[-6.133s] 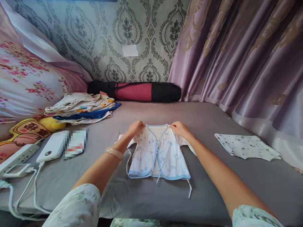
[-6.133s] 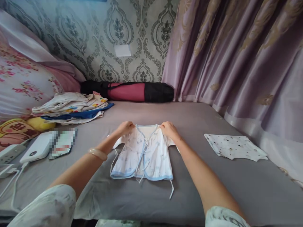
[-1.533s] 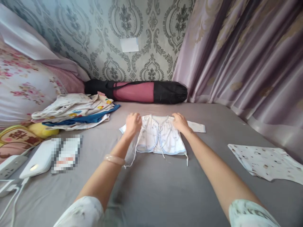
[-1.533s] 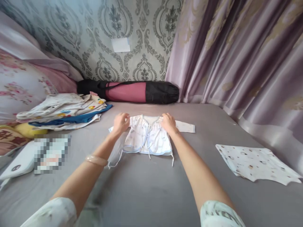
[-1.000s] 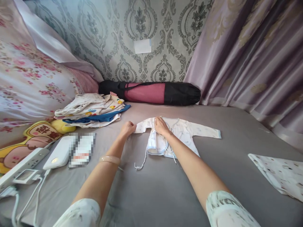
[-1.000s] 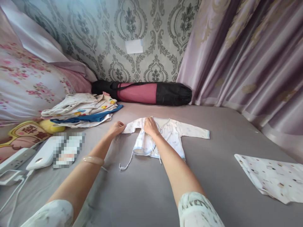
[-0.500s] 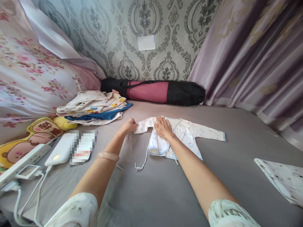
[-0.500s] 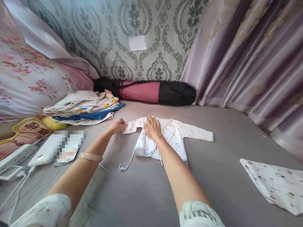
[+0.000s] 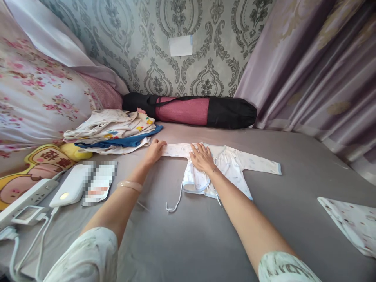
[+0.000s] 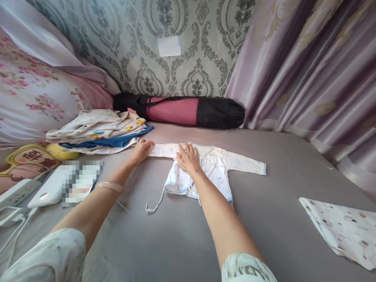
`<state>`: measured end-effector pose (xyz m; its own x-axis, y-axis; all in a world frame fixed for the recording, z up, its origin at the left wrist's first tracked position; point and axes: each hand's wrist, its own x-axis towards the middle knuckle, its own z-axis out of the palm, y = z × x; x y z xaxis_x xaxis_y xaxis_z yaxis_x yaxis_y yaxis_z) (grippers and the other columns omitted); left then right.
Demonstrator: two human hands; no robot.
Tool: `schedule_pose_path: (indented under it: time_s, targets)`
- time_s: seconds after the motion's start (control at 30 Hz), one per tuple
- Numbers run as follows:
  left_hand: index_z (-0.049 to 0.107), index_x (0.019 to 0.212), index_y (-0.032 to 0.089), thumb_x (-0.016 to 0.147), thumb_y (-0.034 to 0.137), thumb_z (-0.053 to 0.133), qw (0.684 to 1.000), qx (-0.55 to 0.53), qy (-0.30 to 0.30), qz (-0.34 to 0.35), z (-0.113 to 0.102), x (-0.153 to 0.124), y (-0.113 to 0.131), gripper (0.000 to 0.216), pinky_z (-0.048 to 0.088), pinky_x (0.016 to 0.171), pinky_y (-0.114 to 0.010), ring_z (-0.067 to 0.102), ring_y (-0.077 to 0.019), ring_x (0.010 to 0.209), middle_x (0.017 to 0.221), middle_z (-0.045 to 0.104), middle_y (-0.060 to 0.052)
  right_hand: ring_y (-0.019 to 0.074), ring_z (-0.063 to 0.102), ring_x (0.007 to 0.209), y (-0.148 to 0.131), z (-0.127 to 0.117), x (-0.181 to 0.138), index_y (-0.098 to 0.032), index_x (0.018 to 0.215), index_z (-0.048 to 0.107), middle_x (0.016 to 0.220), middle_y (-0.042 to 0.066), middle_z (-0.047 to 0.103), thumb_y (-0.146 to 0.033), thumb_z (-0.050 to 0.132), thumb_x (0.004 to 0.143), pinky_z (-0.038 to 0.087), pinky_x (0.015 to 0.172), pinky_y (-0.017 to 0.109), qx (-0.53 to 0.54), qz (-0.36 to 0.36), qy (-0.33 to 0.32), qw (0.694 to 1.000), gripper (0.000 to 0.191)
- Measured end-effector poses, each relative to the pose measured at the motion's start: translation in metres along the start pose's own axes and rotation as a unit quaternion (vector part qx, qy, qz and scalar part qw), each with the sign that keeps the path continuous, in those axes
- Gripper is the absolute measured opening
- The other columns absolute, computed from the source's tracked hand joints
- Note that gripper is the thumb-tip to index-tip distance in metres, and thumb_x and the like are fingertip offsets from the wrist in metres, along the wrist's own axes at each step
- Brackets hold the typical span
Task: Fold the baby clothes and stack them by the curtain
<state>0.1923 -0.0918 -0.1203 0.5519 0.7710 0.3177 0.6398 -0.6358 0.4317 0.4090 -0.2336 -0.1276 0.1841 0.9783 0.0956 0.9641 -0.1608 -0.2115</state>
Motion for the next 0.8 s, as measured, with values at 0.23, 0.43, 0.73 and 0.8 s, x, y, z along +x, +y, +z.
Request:
schedule_pose_path:
  time_s: [0.23, 0.43, 0.73, 0.8]
  targets:
    - [0.067, 0.102, 0.016, 0.087, 0.022, 0.038, 1.0, 0.011, -0.006, -0.011, 0.013, 0.001, -0.021, 0.033, 0.045, 0.092, -0.036, 0.052, -0.0209, 0.09, 0.092, 0.05, -0.008, 0.0263, 0.018, 0.145, 0.0, 0.005, -0.001, -0.025, 0.149, 0.033, 0.157, 0.009, 0.027, -0.043, 0.023, 0.099, 0.01, 0.116, 0.048, 0.0, 0.003, 0.004, 1.0, 0.054]
    - [0.06, 0.105, 0.016, 0.084, 0.025, 0.051, 0.991, -0.021, 0.016, -0.133, 0.002, 0.003, -0.012, 0.025, 0.044, 0.097, -0.035, 0.056, -0.0187, 0.089, 0.094, 0.054, -0.007, 0.0237, 0.013, 0.147, 0.004, -0.015, 0.01, -0.021, 0.151, 0.028, 0.159, 0.007, 0.022, -0.046, 0.023, 0.099, 0.009, 0.118, 0.047, 0.097, 0.021, -0.072, 0.992, 0.058]
    - [0.06, 0.107, 0.019, 0.084, 0.028, 0.054, 0.998, -0.061, 0.002, -0.023, -0.025, -0.053, 0.056, 0.026, 0.05, 0.083, -0.031, 0.059, -0.0189, 0.093, 0.099, 0.062, -0.007, 0.0187, 0.064, 0.105, 0.048, -0.06, -0.062, -0.017, 0.112, 0.064, 0.112, 0.007, 0.07, -0.028, 0.046, 0.088, 0.047, 0.091, 0.027, 0.26, 0.104, 0.073, 0.957, 0.032]
    - [0.064, 0.101, 0.019, 0.086, 0.025, 0.052, 0.998, -0.059, -0.02, 0.029, -0.025, -0.064, 0.088, 0.021, 0.049, 0.083, -0.03, 0.06, -0.019, 0.091, 0.096, 0.065, -0.007, 0.0188, 0.067, 0.09, 0.051, -0.058, -0.086, -0.019, 0.095, 0.069, 0.094, 0.005, 0.073, -0.027, 0.049, 0.085, 0.048, 0.081, 0.026, 0.237, 0.117, 0.04, 0.964, 0.024]
